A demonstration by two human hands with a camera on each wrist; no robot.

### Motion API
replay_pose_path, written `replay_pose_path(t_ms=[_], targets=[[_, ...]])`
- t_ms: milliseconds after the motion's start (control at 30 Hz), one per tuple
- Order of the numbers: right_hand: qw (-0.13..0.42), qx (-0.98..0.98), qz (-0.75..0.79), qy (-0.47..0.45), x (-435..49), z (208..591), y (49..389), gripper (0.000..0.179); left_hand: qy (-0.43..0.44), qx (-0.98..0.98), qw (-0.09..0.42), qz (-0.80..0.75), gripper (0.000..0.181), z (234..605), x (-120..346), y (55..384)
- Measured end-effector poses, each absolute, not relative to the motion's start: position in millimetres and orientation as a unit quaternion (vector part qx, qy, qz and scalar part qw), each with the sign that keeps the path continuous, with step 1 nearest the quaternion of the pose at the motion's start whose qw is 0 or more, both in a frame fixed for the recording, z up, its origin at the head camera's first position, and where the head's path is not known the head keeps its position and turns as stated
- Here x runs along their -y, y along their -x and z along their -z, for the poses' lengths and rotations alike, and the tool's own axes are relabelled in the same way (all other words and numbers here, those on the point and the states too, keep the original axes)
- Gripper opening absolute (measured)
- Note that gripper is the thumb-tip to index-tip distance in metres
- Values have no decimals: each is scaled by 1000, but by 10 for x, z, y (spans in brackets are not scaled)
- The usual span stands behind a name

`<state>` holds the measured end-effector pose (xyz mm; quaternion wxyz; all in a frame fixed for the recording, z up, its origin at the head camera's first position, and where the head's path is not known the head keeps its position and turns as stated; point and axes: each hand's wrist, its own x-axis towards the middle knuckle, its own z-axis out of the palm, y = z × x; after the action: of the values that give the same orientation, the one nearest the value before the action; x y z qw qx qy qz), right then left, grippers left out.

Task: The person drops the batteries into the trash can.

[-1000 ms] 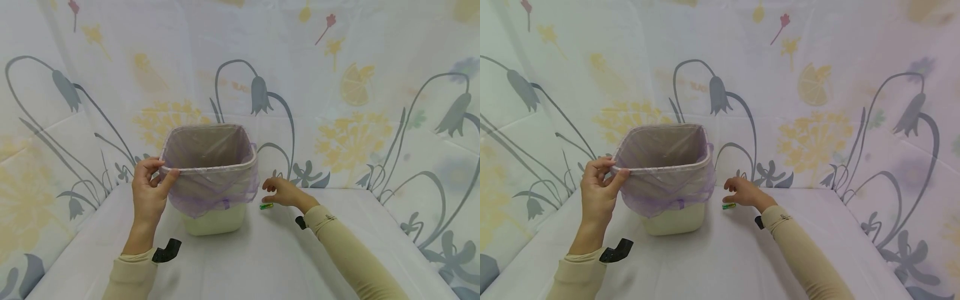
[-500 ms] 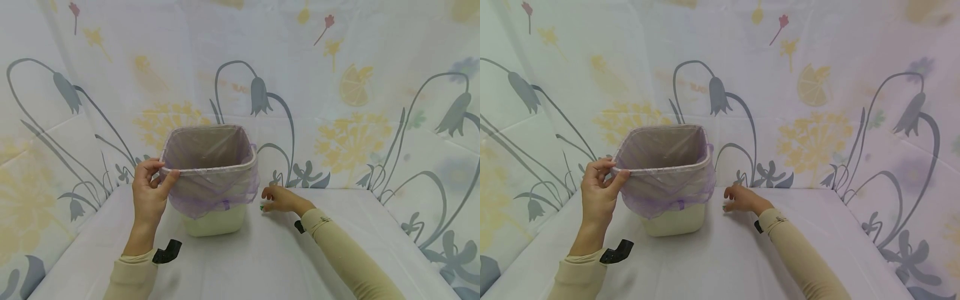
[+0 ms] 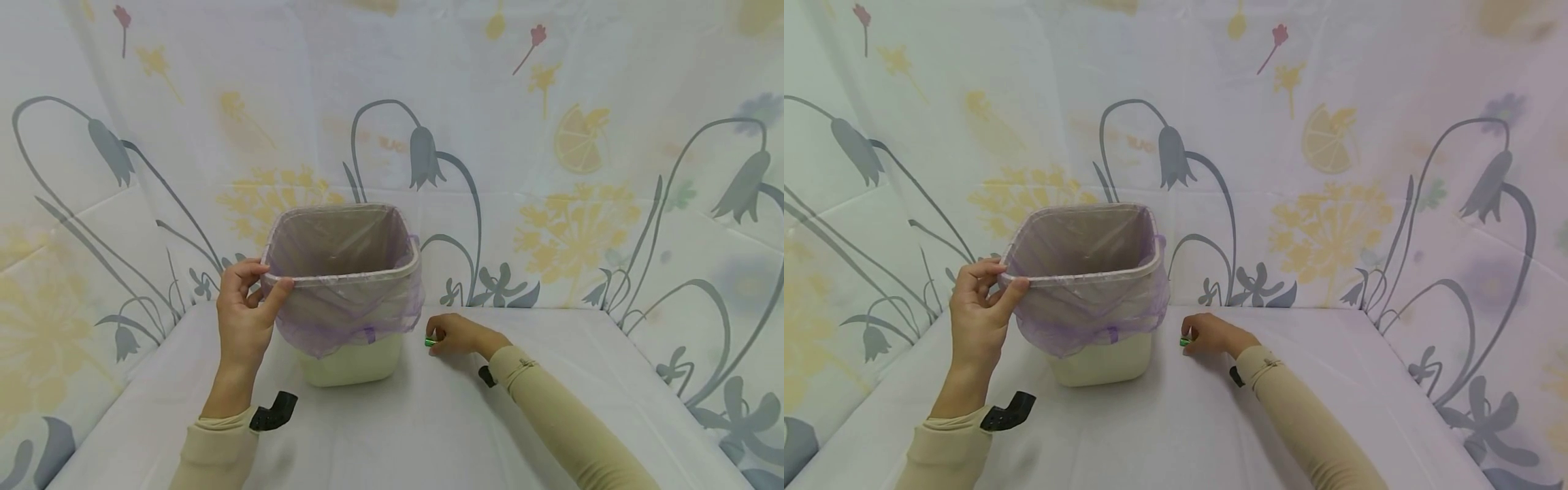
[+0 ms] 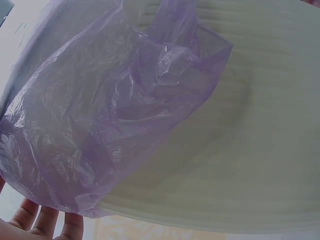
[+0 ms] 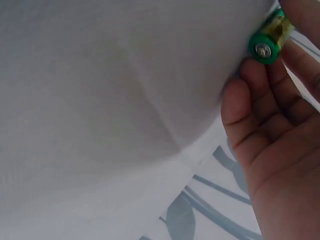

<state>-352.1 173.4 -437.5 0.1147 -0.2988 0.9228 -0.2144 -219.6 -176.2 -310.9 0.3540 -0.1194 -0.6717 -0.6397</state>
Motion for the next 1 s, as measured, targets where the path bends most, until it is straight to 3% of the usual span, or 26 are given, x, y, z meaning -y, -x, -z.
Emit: replay_pose_path(t_ms=[300, 767, 1000], targets=[[148, -920, 234, 277, -1697, 4338, 3459, 17, 116, 673, 353, 640, 37, 3110, 1759, 2199], [129, -918, 219, 303, -1728, 4303, 3431, 17, 116, 675, 357, 635, 37, 3111, 1762, 2192], [97, -918, 218, 316, -1829, 4047, 3437, 18, 118, 667, 361, 641, 36, 3108, 1748, 2203]])
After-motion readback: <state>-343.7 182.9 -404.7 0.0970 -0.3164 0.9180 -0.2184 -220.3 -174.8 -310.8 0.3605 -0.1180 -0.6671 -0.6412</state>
